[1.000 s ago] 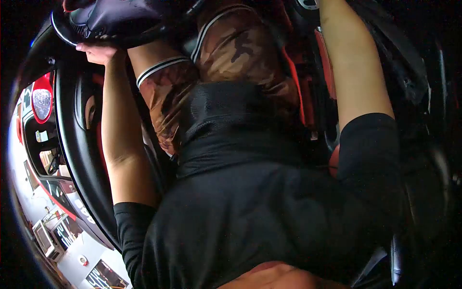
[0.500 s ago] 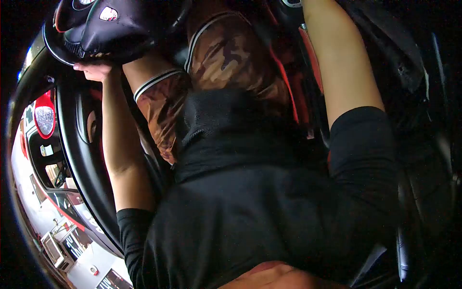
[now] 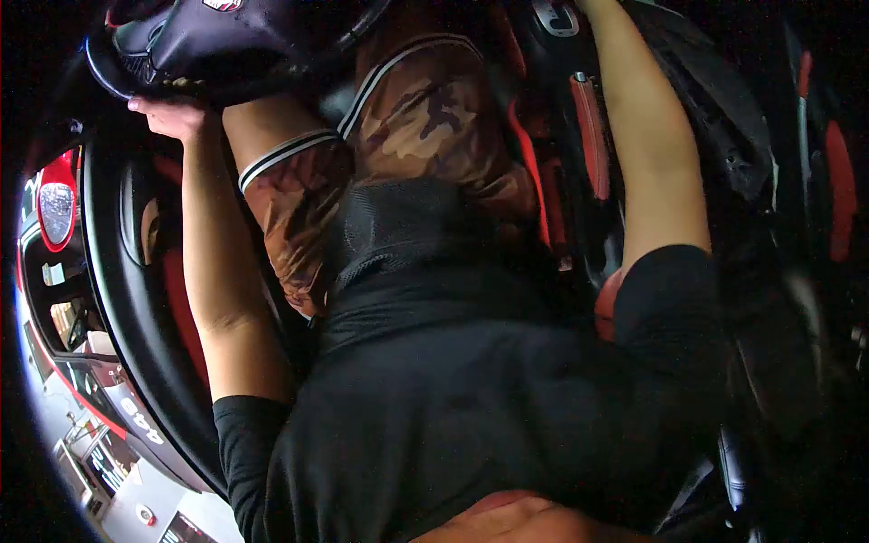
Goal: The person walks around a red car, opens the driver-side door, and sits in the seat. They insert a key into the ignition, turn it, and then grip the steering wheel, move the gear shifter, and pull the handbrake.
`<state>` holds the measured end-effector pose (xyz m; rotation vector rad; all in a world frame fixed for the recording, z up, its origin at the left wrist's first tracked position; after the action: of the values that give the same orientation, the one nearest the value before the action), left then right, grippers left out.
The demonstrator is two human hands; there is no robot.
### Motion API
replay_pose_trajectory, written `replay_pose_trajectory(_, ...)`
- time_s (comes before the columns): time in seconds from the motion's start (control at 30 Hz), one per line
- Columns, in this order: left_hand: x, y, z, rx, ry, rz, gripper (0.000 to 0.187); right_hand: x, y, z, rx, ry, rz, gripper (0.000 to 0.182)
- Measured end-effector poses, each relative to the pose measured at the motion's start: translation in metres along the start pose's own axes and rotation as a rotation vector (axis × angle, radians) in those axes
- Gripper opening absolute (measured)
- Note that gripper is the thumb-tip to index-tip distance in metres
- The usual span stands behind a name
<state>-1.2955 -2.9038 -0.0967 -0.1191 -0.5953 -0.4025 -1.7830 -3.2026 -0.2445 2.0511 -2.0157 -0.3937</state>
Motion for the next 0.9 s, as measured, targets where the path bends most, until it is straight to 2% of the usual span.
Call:
replay_pose_trajectory(0.1,0.003,0.001,-0.006,-0.060,0.028,-0.009,0.078,-0.058,0.031,-0.011,-0.416,0.203,0.261,0.071)
replay_pose_trajectory(0.17,0.001,0.002,-0.005,-0.061,0.009,-0.022,0.076,-0.101,0.044,0.019,-0.334,0.144,0.003,0.058)
replay_pose_trajectory(0.23,-0.001,0.001,-0.004,-0.102,0.013,-0.026,0.074,-0.163,0.049,0.022,-0.235,-0.270,-0.312,0.059)
replay_pose_trajectory(0.27,0.000,-0.002,-0.004,-0.163,0.041,-0.024,0.073,-0.188,0.050,0.031,-0.127,-0.349,-0.385,0.062)
replay_pose_trajectory(0.3,0.003,-0.003,-0.005,-0.165,0.059,-0.036,0.072,-0.215,0.052,0.026,-0.067,-0.489,-0.400,0.066)
replay_pose_trajectory(0.33,0.004,0.000,-0.008,-0.167,0.074,-0.045,0.070,-0.238,0.053,0.017,0.065,-0.647,-0.345,0.060)
replay_pose_trajectory(0.4,0.005,0.002,-0.011,-0.181,0.091,-0.054,0.068,-0.252,0.049,0.016,0.203,-0.617,-0.303,0.056)
replay_pose_trajectory(0.5,0.001,0.001,-0.004,-0.204,0.152,-0.028,0.063,-0.241,0.043,0.025,0.190,-0.662,-0.302,0.051)
replay_pose_trajectory(0.7,-0.002,0.004,0.001,-0.161,0.122,-0.010,0.061,-0.238,0.040,0.015,0.135,-0.745,-0.345,0.048)
replay_pose_trajectory(0.8,0.004,0.006,-0.009,-0.142,0.099,0.020,0.060,-0.238,0.041,0.009,0.113,-0.745,-0.328,0.049)
replay_pose_trajectory(0.83,-0.001,0.004,-0.006,-0.245,0.193,0.017,0.060,-0.242,0.040,0.011,0.106,-0.734,-0.313,0.049)
replay_pose_trajectory(0.9,-0.004,0.006,-0.002,-0.159,0.141,0.004,0.061,-0.244,0.044,0.008,0.092,-0.693,-0.262,0.048)
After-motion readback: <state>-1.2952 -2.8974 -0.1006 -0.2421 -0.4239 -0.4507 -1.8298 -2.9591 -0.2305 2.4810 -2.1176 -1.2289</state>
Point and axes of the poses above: each hand's wrist, its own x-axis towards the middle knuckle, its own y-axis out of the back of the hand, z = x × y, the point moved 5 cm from there along x, towards the middle knuckle, and after that the axes turned 3 degrees about -y, right-handed, at the moved point
